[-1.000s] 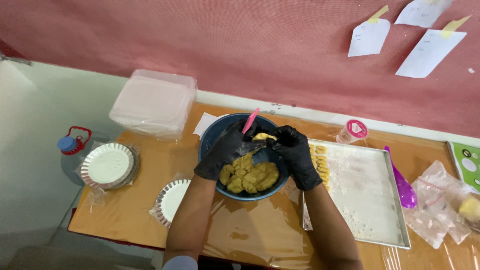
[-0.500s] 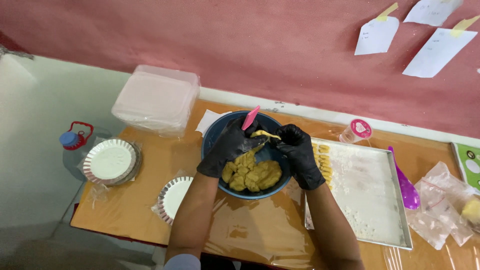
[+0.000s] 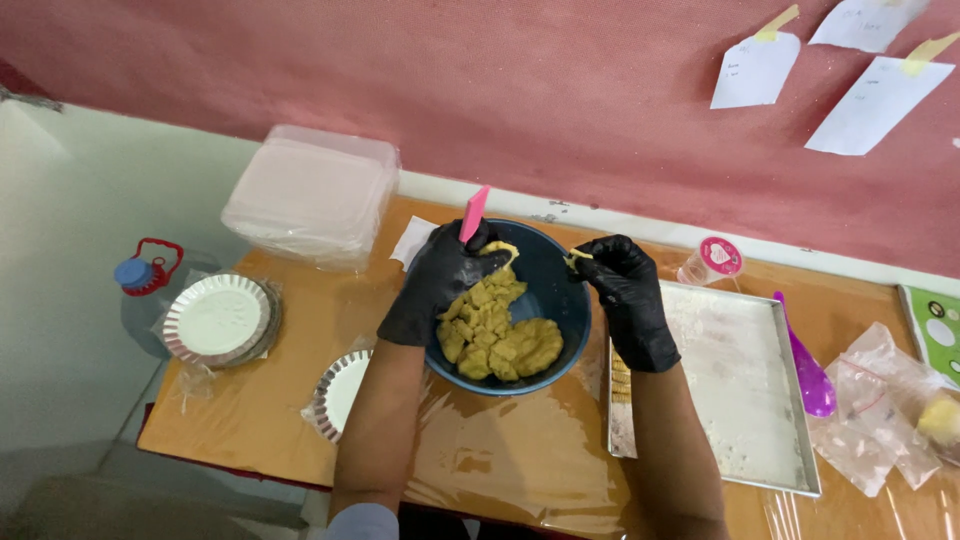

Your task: Shaping small pieces of dough using a manual mold and placing them on a tray.

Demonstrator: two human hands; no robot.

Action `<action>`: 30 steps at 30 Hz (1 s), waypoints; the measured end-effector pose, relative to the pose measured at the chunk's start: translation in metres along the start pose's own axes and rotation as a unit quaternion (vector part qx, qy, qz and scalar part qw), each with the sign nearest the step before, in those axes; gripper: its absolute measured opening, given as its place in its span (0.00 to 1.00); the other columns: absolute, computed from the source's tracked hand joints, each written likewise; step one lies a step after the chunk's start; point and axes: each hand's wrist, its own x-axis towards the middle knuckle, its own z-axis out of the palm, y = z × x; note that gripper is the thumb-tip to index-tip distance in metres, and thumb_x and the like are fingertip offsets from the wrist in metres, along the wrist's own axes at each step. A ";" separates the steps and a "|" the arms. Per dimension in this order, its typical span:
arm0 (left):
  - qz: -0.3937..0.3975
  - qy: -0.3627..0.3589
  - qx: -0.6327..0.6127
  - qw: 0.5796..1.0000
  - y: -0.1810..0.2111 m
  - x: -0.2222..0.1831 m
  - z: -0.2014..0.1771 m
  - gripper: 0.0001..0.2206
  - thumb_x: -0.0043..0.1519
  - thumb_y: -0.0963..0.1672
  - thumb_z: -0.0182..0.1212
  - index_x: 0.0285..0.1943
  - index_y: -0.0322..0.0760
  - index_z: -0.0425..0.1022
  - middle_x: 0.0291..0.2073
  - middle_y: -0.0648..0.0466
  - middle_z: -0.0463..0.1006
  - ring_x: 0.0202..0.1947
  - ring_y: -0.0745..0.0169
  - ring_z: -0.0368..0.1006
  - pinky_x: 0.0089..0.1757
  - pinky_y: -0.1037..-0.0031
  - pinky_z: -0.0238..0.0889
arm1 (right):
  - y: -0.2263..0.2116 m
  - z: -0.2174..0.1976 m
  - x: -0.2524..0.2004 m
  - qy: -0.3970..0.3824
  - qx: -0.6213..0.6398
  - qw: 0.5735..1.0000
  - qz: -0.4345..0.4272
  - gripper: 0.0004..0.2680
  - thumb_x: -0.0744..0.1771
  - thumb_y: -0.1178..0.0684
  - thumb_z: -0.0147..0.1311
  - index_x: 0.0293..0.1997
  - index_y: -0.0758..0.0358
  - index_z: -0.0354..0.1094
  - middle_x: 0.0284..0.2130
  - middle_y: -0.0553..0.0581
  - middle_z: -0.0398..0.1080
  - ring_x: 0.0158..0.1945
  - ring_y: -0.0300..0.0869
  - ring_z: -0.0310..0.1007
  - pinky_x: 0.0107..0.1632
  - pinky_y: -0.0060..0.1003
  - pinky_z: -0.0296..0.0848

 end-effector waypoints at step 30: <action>-0.046 -0.198 -0.234 0.951 -0.150 0.040 0.024 0.26 0.66 0.36 0.55 0.75 0.28 0.58 0.29 0.29 0.76 0.22 0.47 0.72 0.16 0.67 0.70 | -0.032 0.017 -0.012 0.002 -0.037 0.999 0.009 0.12 0.62 0.67 0.64 0.49 0.67 0.76 0.44 0.65 0.78 0.49 0.47 0.78 0.53 0.46 0.79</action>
